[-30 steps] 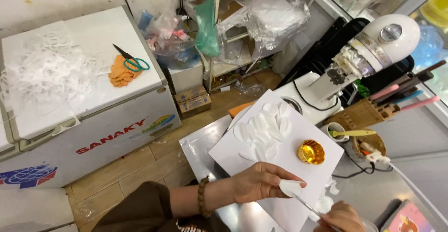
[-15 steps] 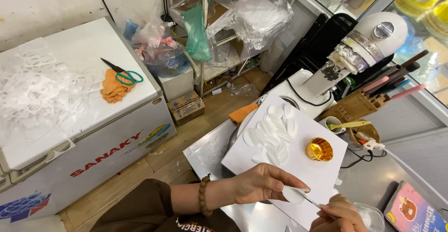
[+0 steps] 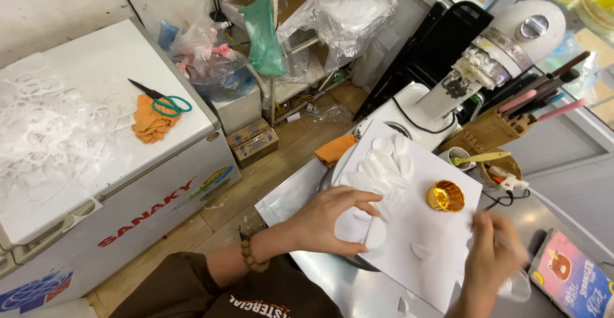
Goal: Folding and organizing paper cupcake or muffin liners onto a square board.
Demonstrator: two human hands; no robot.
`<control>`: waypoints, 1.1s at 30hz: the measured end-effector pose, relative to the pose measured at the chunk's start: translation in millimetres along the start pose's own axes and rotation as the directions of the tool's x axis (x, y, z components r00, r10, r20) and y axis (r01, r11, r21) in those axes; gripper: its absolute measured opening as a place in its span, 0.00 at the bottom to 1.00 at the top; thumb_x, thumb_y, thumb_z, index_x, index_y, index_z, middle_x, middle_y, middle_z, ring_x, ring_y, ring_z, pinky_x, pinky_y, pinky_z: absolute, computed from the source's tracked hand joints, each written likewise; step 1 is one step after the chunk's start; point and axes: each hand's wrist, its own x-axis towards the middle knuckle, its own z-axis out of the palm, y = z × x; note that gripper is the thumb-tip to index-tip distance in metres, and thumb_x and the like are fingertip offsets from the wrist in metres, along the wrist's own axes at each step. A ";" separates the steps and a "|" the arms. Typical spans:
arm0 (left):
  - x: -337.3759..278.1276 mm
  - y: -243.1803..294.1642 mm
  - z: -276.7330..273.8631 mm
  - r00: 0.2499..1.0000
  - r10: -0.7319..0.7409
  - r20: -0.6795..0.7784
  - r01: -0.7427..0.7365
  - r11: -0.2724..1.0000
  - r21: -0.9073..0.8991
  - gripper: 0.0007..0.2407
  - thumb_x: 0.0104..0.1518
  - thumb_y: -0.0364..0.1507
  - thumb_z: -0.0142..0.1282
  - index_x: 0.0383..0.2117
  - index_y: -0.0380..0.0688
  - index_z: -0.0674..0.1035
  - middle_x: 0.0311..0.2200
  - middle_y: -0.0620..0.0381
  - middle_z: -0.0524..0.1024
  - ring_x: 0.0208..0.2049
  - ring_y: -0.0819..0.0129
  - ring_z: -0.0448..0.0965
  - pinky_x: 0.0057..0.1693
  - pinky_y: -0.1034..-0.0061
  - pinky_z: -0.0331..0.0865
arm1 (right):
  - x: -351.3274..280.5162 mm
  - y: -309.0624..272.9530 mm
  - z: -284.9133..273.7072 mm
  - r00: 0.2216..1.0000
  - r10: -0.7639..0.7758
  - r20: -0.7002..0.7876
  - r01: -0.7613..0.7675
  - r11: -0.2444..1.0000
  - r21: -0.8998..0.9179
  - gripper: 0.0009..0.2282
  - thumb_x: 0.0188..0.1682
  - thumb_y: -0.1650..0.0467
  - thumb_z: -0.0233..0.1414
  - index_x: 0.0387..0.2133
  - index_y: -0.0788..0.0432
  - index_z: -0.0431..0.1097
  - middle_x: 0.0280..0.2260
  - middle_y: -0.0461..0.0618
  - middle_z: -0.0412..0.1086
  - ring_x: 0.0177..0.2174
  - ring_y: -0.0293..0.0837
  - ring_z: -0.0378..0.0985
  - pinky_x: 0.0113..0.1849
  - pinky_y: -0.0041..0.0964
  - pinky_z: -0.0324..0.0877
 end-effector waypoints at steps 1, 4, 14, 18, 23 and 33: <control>0.3 -0.2 -0.6 1.000 -0.002 0.006 0.002 1.000 -0.006 0.32 0.47 0.33 0.70 0.61 0.43 0.69 0.51 0.57 0.81 0.60 0.62 0.75 0.67 0.62 0.66 | 12.6 2.3 9.0 1.000 0.007 -0.002 -0.007 1.000 -0.005 0.13 0.63 0.68 0.54 0.35 0.68 0.74 0.27 0.51 0.73 0.26 0.38 0.69 0.31 0.28 0.63; 6.4 -2.0 -1.5 0.995 0.031 0.098 -0.055 0.964 0.260 0.37 0.44 0.35 0.69 0.66 0.48 0.67 0.49 0.59 0.81 0.57 0.62 0.75 0.65 0.59 0.64 | 45.1 10.6 29.0 0.983 0.140 0.116 -0.080 0.904 -0.419 0.09 0.62 0.68 0.56 0.40 0.64 0.78 0.29 0.51 0.77 0.25 0.38 0.73 0.29 0.29 0.63; 24.3 -13.8 7.5 0.958 0.230 0.174 -0.281 0.879 0.386 0.36 0.50 0.34 0.62 0.69 0.44 0.61 0.45 0.53 0.79 0.60 0.56 0.73 0.70 0.52 0.59 | -19.3 -13.6 -11.5 0.986 -0.096 0.140 0.054 0.959 0.278 0.18 0.64 0.63 0.55 0.34 0.69 0.70 0.30 0.58 0.75 0.30 0.39 0.76 0.38 0.30 0.70; 28.8 -8.5 12.5 0.940 0.274 0.205 -0.339 0.832 0.440 0.37 0.51 0.35 0.63 0.70 0.45 0.61 0.43 0.50 0.79 0.59 0.57 0.74 0.72 0.50 0.59 | -46.5 -62.5 -7.2 0.907 -0.297 0.298 0.190 0.921 0.340 0.20 0.57 0.58 0.53 0.34 0.67 0.72 0.28 0.54 0.77 0.25 0.37 0.77 0.33 0.29 0.72; 31.8 -1.0 15.9 0.932 0.289 0.218 -0.358 0.830 0.429 0.37 0.48 0.35 0.63 0.70 0.46 0.62 0.44 0.51 0.78 0.58 0.59 0.75 0.72 0.52 0.60 | -51.4 -91.5 4.5 0.955 -0.148 0.257 0.102 0.977 0.186 0.20 0.52 0.57 0.55 0.31 0.65 0.74 0.26 0.53 0.76 0.24 0.38 0.77 0.30 0.29 0.69; 31.3 -2.6 19.4 0.931 0.300 0.207 -0.363 0.819 0.444 0.38 0.47 0.35 0.64 0.70 0.47 0.62 0.44 0.52 0.79 0.58 0.59 0.76 0.72 0.52 0.60 | -53.6 -86.5 4.6 0.955 -0.113 0.273 0.080 0.989 0.127 0.17 0.50 0.60 0.57 0.29 0.65 0.75 0.26 0.50 0.77 0.25 0.37 0.74 0.29 0.28 0.65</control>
